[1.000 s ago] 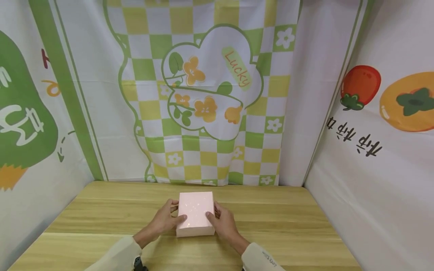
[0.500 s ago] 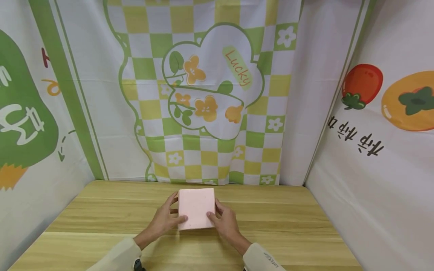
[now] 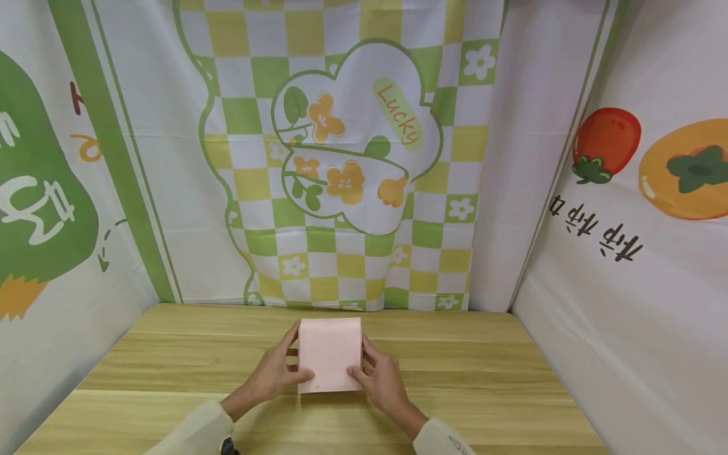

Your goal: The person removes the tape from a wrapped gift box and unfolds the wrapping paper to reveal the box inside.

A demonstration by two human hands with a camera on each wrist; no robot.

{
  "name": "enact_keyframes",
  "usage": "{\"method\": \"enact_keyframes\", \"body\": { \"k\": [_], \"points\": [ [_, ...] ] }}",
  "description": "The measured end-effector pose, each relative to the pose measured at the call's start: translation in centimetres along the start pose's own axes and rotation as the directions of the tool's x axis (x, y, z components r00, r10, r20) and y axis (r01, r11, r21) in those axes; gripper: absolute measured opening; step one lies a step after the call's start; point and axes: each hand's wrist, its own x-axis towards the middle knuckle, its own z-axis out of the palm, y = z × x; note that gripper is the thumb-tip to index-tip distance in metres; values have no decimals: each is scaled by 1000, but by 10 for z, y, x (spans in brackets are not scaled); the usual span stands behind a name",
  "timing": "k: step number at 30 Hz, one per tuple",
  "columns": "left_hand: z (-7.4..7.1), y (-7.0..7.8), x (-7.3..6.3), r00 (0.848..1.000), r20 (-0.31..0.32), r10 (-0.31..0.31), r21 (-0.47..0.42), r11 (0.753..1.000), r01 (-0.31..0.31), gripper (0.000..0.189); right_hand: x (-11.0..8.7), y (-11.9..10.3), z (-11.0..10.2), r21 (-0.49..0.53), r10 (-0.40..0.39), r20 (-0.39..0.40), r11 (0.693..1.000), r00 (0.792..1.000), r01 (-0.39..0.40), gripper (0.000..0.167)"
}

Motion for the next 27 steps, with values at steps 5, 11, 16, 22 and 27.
{"method": "enact_keyframes", "body": {
  "k": [5,11,16,22,27],
  "points": [
    [4,-4,1,999,-21,40,15,999,-40,110,0,-1,3,-19,-24,-3,1000,1000,24,78],
    [8,-5,-1,994,-32,109,93,990,-106,111,-2,-1,4,-46,-28,-4,999,1000,28,83],
    [11,-5,-4,988,-45,150,146,979,-142,112,-2,2,4,-27,-37,14,999,999,37,91],
    [14,-5,-8,984,-76,163,161,976,-149,111,-6,4,3,-38,-70,29,997,997,71,96],
    [15,-4,-11,981,-93,168,178,973,-150,110,-8,5,2,-43,-78,26,996,997,79,92]
  ]
}}
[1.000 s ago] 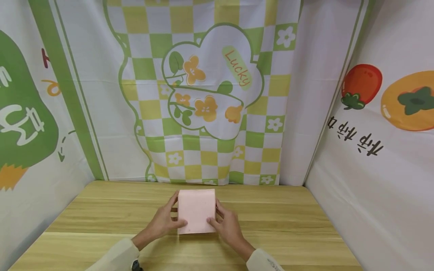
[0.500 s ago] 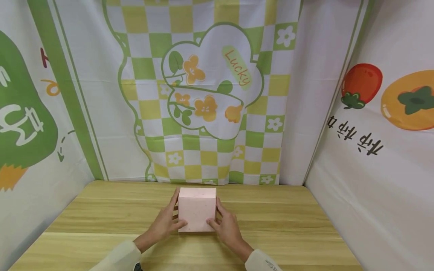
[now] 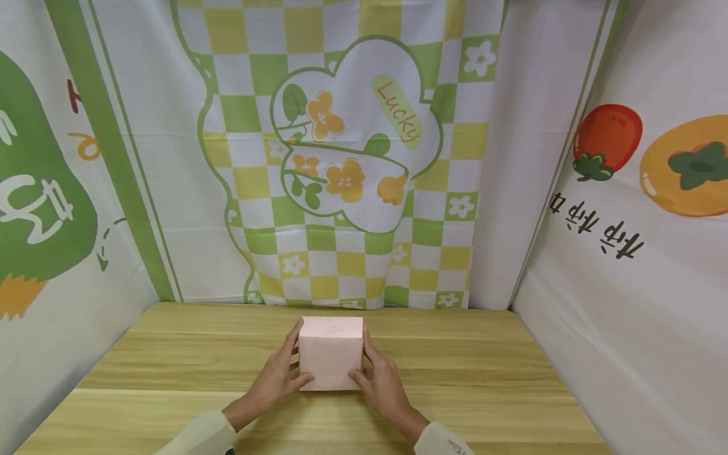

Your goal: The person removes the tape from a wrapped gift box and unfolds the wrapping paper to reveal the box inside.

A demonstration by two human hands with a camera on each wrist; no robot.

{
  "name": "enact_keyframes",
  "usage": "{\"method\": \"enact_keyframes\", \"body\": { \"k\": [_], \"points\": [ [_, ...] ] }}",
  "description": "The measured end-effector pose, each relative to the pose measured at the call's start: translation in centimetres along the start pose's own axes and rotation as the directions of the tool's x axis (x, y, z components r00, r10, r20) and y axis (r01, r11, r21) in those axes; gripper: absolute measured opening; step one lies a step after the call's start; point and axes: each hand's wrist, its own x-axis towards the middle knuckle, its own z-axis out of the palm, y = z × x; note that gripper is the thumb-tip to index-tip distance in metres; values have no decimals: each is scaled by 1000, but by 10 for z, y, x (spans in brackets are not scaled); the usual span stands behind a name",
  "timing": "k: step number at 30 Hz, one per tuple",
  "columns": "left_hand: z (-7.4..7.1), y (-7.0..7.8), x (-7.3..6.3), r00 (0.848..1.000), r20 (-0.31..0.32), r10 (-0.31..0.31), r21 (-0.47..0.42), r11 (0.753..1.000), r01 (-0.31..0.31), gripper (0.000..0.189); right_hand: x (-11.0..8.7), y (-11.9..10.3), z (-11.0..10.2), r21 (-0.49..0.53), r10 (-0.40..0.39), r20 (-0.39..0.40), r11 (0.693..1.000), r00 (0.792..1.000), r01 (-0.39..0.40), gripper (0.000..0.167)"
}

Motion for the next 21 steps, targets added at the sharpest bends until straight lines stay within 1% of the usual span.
{"method": "enact_keyframes", "body": {
  "k": [2,7,10,14,17,21],
  "points": [
    [-1,0,-1,1000,0,7,-3,1000,-7,109,-1,0,-1,3,0,-4,1000,1000,0,88],
    [-1,-2,-4,999,7,41,-18,999,-41,107,-3,2,-2,15,-38,-35,999,999,38,77],
    [-1,-4,-6,998,4,65,-42,997,-65,106,-5,3,-2,39,-50,-57,998,997,52,75],
    [-2,-7,-9,996,-14,90,-85,992,-91,99,-7,3,-2,50,-54,-73,997,996,58,74],
    [-4,-7,-11,995,-18,97,-109,989,-98,94,-9,4,-2,47,-53,-79,997,995,57,74],
    [-8,-5,-11,996,1,90,-136,987,-89,91,-10,4,-2,47,-69,-83,996,994,73,72]
  ]
}}
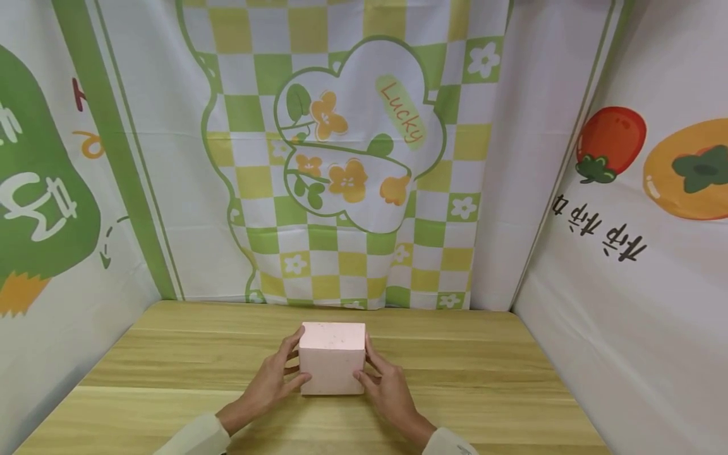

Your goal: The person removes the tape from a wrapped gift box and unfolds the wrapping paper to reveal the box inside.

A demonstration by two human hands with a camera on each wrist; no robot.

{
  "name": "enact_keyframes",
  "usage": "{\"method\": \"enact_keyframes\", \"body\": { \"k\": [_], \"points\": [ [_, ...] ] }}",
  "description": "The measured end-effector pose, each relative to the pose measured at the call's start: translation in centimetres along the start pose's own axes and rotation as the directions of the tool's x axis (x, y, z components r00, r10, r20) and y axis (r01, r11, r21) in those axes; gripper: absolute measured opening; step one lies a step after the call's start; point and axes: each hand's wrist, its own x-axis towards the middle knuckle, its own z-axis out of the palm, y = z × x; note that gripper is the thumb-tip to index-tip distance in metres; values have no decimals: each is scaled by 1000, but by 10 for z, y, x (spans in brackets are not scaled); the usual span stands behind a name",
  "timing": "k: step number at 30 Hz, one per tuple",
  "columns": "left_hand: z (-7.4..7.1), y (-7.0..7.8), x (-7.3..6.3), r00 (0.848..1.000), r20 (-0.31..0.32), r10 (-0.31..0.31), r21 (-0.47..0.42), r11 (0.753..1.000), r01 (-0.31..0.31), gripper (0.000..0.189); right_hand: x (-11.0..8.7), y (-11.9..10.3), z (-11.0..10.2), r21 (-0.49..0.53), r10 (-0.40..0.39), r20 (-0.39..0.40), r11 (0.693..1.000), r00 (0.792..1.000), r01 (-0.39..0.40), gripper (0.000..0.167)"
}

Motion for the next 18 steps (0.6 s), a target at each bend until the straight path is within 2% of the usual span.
{"method": "enact_keyframes", "body": {
  "k": [5,11,13,18],
  "points": [
    [-6,4,3,998,42,-44,-36,998,45,82,3,-1,-4,13,-17,-12,1000,1000,17,69],
    [-13,8,7,985,70,-156,-48,986,159,78,10,-9,-8,29,72,-1,997,997,-72,63],
    [-15,10,9,983,66,-170,-52,983,174,73,11,-12,-9,16,90,3,996,996,-90,61],
    [-21,17,16,987,47,-151,-32,988,152,61,15,-17,-9,-10,153,1,988,988,-153,54]
  ]
}}
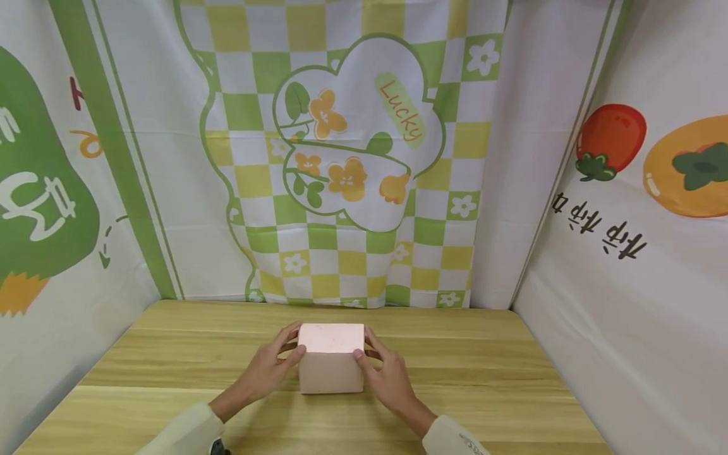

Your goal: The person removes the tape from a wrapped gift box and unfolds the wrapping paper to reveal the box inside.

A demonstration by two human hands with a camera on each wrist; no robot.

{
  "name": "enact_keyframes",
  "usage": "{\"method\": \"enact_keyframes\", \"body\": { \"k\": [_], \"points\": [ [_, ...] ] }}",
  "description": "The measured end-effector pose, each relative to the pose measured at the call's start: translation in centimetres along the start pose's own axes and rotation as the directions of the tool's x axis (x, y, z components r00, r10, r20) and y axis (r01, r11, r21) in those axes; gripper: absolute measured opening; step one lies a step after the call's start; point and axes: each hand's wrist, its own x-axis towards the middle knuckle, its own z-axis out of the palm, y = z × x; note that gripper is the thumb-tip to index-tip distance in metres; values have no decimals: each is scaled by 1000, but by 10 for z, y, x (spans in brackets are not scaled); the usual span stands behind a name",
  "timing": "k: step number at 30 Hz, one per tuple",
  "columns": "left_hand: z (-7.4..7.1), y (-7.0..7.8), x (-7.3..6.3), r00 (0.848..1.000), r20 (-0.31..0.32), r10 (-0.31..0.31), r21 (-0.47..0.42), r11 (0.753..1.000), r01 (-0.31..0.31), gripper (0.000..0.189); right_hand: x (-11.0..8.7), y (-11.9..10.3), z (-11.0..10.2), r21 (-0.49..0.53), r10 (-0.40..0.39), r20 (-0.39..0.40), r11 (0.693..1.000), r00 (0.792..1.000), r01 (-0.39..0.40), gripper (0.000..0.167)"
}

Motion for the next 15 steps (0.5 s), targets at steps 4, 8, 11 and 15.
{"method": "enact_keyframes", "body": {
  "k": [4,8,11,15],
  "points": [
    [-5,3,6,999,29,-23,19,1000,23,63,7,-5,-1,75,87,26,993,996,-89,54],
    [-9,4,9,993,90,-72,-13,997,74,69,13,-8,-3,164,133,108,975,985,-149,59],
    [-10,3,10,990,117,-78,-49,995,84,71,16,-9,-6,209,143,173,961,975,-178,63],
    [-12,0,10,992,116,-51,-85,994,61,72,17,-8,-8,242,135,228,951,964,-191,67]
  ]
}}
